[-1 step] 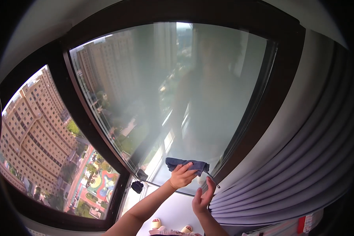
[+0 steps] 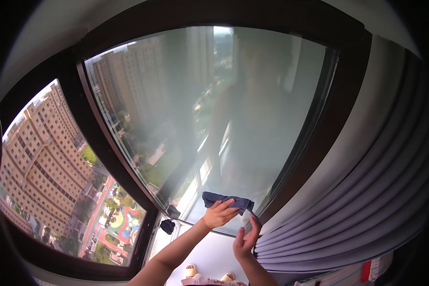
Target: The person cleans a window by wiping the open glass pane with magnetic cleaning pads, closing and latching the window, and wiping down the window frames and glass panes with the pads.
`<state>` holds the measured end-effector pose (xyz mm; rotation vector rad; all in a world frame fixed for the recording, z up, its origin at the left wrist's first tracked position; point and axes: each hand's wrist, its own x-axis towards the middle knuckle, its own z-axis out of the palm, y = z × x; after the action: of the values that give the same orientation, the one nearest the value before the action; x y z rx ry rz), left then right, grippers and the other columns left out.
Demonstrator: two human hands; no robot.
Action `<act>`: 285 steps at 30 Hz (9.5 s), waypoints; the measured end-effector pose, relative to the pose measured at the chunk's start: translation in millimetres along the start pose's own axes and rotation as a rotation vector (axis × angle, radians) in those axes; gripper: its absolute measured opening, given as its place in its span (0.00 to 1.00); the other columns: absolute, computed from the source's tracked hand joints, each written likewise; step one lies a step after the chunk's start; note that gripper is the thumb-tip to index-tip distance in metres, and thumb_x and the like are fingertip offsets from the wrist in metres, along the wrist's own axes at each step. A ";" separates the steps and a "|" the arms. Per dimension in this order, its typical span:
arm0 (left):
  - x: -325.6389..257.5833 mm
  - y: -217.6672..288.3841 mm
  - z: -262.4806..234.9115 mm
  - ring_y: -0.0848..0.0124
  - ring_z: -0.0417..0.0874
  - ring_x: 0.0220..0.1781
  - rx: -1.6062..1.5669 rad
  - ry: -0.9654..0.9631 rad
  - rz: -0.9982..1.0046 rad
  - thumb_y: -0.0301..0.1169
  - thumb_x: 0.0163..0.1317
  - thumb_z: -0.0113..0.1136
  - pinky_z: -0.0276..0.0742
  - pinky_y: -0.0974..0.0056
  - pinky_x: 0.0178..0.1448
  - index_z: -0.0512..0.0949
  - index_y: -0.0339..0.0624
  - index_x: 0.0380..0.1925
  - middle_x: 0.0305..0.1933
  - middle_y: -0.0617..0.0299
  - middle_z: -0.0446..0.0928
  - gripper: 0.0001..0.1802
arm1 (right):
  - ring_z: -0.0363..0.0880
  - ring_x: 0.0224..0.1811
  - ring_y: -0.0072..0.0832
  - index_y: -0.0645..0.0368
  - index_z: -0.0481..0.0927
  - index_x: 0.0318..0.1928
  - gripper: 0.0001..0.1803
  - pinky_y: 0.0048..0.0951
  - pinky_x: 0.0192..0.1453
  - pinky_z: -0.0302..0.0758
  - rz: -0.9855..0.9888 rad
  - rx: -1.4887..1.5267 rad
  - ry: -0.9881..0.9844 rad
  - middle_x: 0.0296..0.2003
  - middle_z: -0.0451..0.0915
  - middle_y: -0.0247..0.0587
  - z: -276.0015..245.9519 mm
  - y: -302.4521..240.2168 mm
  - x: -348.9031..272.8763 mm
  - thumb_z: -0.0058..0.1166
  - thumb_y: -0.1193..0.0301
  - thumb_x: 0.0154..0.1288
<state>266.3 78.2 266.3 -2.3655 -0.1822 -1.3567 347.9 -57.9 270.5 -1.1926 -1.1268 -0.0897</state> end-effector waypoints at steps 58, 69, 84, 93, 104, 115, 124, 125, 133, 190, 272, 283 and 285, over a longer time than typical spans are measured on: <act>163.3 -281.9 -228.4 0.39 0.65 0.58 0.407 0.541 -0.503 0.14 0.47 0.44 0.59 0.46 0.64 0.70 0.37 0.56 0.60 0.38 0.63 0.31 | 0.66 0.57 0.43 0.67 0.64 0.56 0.25 0.37 0.62 0.63 -0.031 0.044 -0.115 0.54 0.67 0.52 169.4 -48.3 -20.2 0.43 0.83 0.53; 199.1 -257.5 -225.9 0.40 0.64 0.60 0.263 0.600 -0.487 0.16 0.48 0.44 0.59 0.46 0.63 0.69 0.38 0.57 0.61 0.39 0.63 0.30 | 0.63 0.60 0.38 0.66 0.64 0.56 0.26 0.38 0.67 0.56 0.030 0.075 -0.151 0.56 0.66 0.48 173.3 -46.6 -29.6 0.41 0.83 0.53; 86.1 -263.3 -207.5 0.46 0.69 0.57 0.314 0.328 -0.298 0.20 0.43 0.48 0.61 0.48 0.62 0.77 0.42 0.49 0.58 0.43 0.68 0.28 | 0.61 0.62 0.37 0.67 0.64 0.57 0.26 0.38 0.69 0.52 0.137 0.155 -0.091 0.57 0.65 0.48 191.7 -48.1 -50.4 0.40 0.83 0.53; -140.2 -144.5 -91.8 0.41 0.67 0.57 0.125 0.084 -0.673 0.19 0.45 0.51 0.60 0.46 0.62 0.77 0.39 0.48 0.56 0.39 0.67 0.26 | 0.66 0.58 0.45 0.65 0.65 0.55 0.26 0.39 0.64 0.61 0.147 0.003 -0.111 0.54 0.68 0.52 183.3 -57.5 -85.8 0.44 0.85 0.51; -2.8 -187.6 -135.6 0.38 0.64 0.59 0.134 0.310 -0.660 0.13 0.52 0.44 0.56 0.47 0.65 0.70 0.34 0.55 0.62 0.39 0.62 0.26 | 0.65 0.59 0.44 0.66 0.66 0.55 0.25 0.39 0.65 0.60 0.138 -0.068 -0.061 0.54 0.68 0.50 134.2 -52.8 -85.5 0.45 0.83 0.53; -38.2 -23.1 -18.3 0.53 0.70 0.59 -0.056 0.115 -0.341 0.24 0.44 0.56 0.65 0.50 0.57 0.81 0.47 0.34 0.47 0.59 0.74 0.15 | 0.66 0.58 0.43 0.67 0.65 0.55 0.24 0.39 0.64 0.60 0.099 -0.082 0.022 0.54 0.68 0.52 67.0 -31.4 -52.3 0.44 0.83 0.54; 68.6 -90.3 -71.3 0.45 0.64 0.59 0.017 0.621 -0.848 0.12 0.49 0.43 0.55 0.46 0.64 0.72 0.36 0.54 0.61 0.41 0.65 0.28 | 0.64 0.60 0.38 0.65 0.66 0.55 0.25 0.35 0.66 0.57 0.106 -0.097 0.011 0.55 0.68 0.48 4.4 -15.3 -33.5 0.42 0.84 0.53; 86.9 -81.2 -66.7 0.47 0.64 0.59 -0.025 0.683 -0.898 0.13 0.51 0.43 0.56 0.46 0.64 0.73 0.36 0.53 0.60 0.42 0.65 0.27 | 0.64 0.60 0.38 0.65 0.66 0.55 0.25 0.35 0.66 0.57 0.107 -0.107 0.020 0.55 0.68 0.48 -4.8 -12.7 -32.7 0.42 0.84 0.53; 32.5 69.5 42.0 0.56 0.71 0.57 0.008 0.283 -0.377 0.25 0.46 0.53 0.61 0.51 0.59 0.82 0.47 0.34 0.48 0.59 0.76 0.14 | 0.64 0.59 0.39 0.65 0.66 0.54 0.23 0.37 0.66 0.57 0.072 -0.158 0.013 0.55 0.67 0.48 -61.9 -5.8 -26.3 0.42 0.82 0.55; -157.5 72.5 -133.4 0.71 0.80 0.36 -1.095 0.398 -1.682 0.25 0.64 0.48 0.76 0.68 0.37 0.74 0.42 0.34 0.45 0.59 0.74 0.04 | 0.75 0.43 0.28 0.53 0.82 0.39 0.11 0.28 0.46 0.72 -0.786 -0.539 -0.448 0.42 0.77 0.33 69.9 64.9 3.7 0.58 0.73 0.52; -414.7 -12.4 -19.3 0.69 0.72 0.30 -0.158 0.381 -1.764 0.29 0.55 0.61 0.66 0.64 0.46 0.71 0.40 0.25 0.27 0.64 0.72 0.08 | 0.76 0.42 0.41 0.59 0.80 0.35 0.20 0.33 0.48 0.74 0.220 -0.245 -0.431 0.39 0.78 0.43 135.4 102.9 -215.9 0.48 0.89 0.40; -131.3 -71.8 -43.9 0.69 0.69 0.49 -0.365 0.577 -1.226 0.23 0.59 0.59 0.62 0.70 0.55 0.73 0.38 0.45 0.44 0.58 0.67 0.14 | 0.77 0.41 0.37 0.60 0.79 0.36 0.16 0.32 0.48 0.73 0.237 -0.215 -0.225 0.39 0.78 0.43 59.6 68.8 -168.1 0.52 0.88 0.45; -125.4 -48.2 -23.5 0.65 0.69 0.47 -0.322 0.574 -1.213 0.21 0.57 0.57 0.62 0.67 0.55 0.73 0.38 0.43 0.42 0.57 0.67 0.13 | 0.77 0.42 0.37 0.61 0.79 0.36 0.15 0.31 0.49 0.73 0.232 -0.244 -0.203 0.39 0.78 0.44 43.1 68.0 -164.5 0.52 0.88 0.46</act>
<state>167.7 123.3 183.7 -1.9120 -1.4697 -2.6640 279.2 -74.4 101.5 -1.5706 -1.1677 0.0761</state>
